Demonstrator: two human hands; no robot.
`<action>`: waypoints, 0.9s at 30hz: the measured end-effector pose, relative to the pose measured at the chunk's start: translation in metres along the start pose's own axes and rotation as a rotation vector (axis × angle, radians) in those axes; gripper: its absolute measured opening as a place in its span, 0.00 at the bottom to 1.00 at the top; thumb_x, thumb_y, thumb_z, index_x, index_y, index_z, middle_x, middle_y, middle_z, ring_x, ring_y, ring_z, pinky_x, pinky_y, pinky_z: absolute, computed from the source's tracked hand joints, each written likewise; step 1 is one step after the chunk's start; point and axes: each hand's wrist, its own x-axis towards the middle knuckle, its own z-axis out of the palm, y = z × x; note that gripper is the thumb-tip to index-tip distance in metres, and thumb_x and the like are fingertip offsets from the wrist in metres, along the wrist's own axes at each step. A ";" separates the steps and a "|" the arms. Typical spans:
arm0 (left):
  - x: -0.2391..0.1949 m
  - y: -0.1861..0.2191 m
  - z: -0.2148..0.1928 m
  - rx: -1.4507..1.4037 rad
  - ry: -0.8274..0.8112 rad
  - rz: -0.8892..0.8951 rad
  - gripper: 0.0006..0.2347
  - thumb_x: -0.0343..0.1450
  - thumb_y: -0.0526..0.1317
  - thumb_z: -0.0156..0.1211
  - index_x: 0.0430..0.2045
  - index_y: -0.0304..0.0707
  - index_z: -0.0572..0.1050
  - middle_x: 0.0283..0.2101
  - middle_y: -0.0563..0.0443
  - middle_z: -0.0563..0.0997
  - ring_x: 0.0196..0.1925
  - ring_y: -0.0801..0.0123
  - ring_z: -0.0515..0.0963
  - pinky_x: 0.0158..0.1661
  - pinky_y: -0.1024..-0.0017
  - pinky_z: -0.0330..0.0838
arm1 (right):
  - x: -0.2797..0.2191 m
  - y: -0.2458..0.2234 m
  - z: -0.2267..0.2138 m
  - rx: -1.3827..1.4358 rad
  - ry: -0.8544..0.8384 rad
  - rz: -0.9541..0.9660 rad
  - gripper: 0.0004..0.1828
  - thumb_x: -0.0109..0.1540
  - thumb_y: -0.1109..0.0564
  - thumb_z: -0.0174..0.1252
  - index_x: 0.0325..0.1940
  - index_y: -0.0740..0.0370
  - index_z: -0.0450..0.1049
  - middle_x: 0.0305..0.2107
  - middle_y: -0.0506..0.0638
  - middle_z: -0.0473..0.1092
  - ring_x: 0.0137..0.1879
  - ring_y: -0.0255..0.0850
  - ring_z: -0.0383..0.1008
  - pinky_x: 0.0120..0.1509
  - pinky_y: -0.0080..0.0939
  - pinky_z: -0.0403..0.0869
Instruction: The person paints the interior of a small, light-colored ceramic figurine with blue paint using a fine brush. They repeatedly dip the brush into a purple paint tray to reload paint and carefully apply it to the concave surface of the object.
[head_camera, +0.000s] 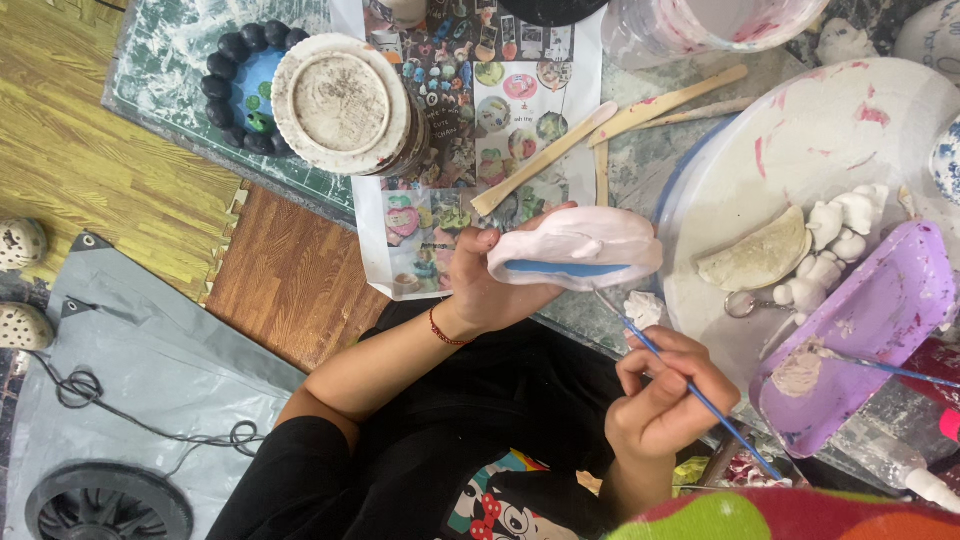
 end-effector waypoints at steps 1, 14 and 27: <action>0.000 0.000 0.000 -0.003 0.000 0.001 0.42 0.66 0.65 0.51 0.73 0.37 0.56 0.76 0.30 0.58 0.79 0.41 0.58 0.78 0.45 0.48 | 0.000 0.000 0.000 -0.021 0.015 -0.001 0.11 0.78 0.54 0.38 0.55 0.66 0.51 0.45 0.68 0.68 0.21 0.33 0.60 0.20 0.26 0.55; -0.003 -0.003 -0.009 0.013 -0.029 0.020 0.41 0.67 0.64 0.51 0.73 0.36 0.58 0.75 0.33 0.61 0.77 0.45 0.59 0.77 0.49 0.47 | 0.002 -0.004 -0.005 -0.079 0.020 -0.018 0.11 0.78 0.54 0.39 0.56 0.65 0.52 0.45 0.67 0.69 0.21 0.33 0.62 0.21 0.28 0.57; -0.003 -0.002 -0.008 0.067 -0.057 0.008 0.42 0.68 0.66 0.49 0.75 0.38 0.58 0.74 0.34 0.61 0.78 0.44 0.57 0.77 0.49 0.48 | 0.000 -0.007 -0.007 -0.072 -0.002 0.006 0.10 0.78 0.54 0.39 0.56 0.65 0.52 0.47 0.67 0.68 0.23 0.33 0.63 0.22 0.27 0.59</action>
